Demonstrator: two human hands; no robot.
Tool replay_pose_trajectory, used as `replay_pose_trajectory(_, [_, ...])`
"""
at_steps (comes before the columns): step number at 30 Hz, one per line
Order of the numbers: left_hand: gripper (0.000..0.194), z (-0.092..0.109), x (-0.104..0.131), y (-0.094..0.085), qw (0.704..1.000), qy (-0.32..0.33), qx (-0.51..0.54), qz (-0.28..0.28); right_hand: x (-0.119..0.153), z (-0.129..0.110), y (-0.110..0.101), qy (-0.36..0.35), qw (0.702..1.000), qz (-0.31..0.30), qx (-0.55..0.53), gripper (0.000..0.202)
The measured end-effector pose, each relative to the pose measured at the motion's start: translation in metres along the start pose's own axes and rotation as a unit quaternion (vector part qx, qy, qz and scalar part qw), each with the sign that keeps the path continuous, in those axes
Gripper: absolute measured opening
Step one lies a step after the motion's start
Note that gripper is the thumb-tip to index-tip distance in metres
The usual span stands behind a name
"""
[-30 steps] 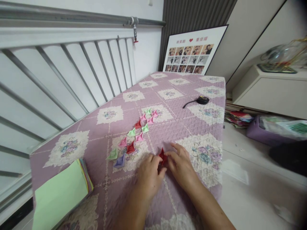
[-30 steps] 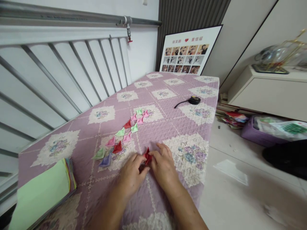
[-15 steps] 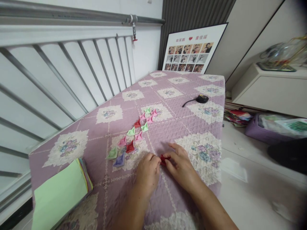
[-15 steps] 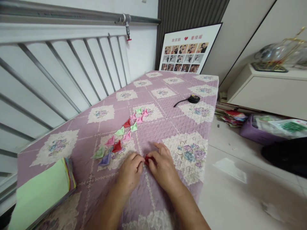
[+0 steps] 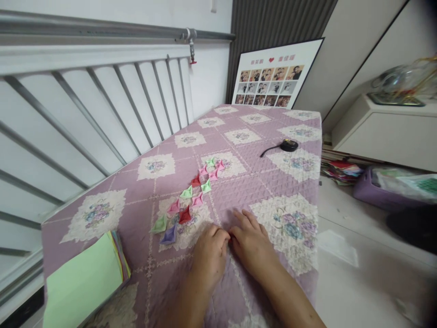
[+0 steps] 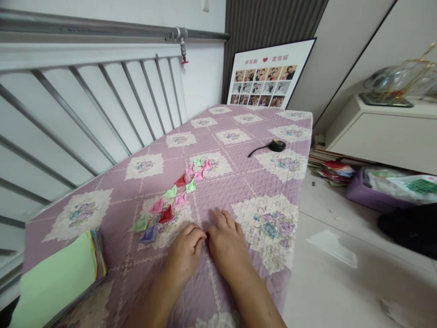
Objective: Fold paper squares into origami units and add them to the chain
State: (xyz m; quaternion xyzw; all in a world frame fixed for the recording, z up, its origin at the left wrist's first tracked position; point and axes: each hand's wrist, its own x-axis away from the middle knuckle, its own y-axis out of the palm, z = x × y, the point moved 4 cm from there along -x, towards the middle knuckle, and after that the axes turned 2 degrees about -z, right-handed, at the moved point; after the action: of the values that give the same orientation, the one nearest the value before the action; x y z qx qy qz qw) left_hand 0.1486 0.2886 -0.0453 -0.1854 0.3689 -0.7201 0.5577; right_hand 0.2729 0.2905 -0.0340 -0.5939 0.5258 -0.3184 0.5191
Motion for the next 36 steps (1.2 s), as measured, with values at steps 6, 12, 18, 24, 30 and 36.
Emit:
replay_pose_trajectory(6, [0.021, 0.0, 0.0, -0.001, 1.0, -0.015, 0.001, -0.001, -0.002, -0.001, 0.003, 0.012, 1.0, -0.015, 0.022, 0.016])
replay_pose_trajectory(12, [0.022, -0.001, 0.0, -0.002, 1.0, -0.013, -0.015, 0.004, 0.0, 0.004, 0.007, -0.004, 0.999, 0.012, -0.05, 0.017])
replay_pose_trajectory(18, [0.019, 0.0, 0.0, -0.002, 1.0, -0.014, -0.015, 0.02, -0.003, 0.013, 0.002, -0.021, 0.982, 0.098, -0.161, 0.019])
replay_pose_trajectory(24, [0.021, -0.005, 0.001, -0.011, 0.994, -0.047, 0.036, 0.094, 0.001, 0.03, -0.01, 0.088, 0.964, 0.121, -0.219, 0.027])
replay_pose_trajectory(30, [0.021, -0.007, 0.001, -0.009, 0.995, -0.066, 0.045, 0.067, 0.005, 0.028, -0.01, 0.102, 0.964, 0.059, -0.237, 0.023])
replay_pose_trajectory(36, [0.029, -0.008, 0.001, -0.006, 0.991, -0.116, 0.054, 0.039, 0.008, 0.021, -0.003, 0.141, 0.967, -0.062, -0.203, 0.021])
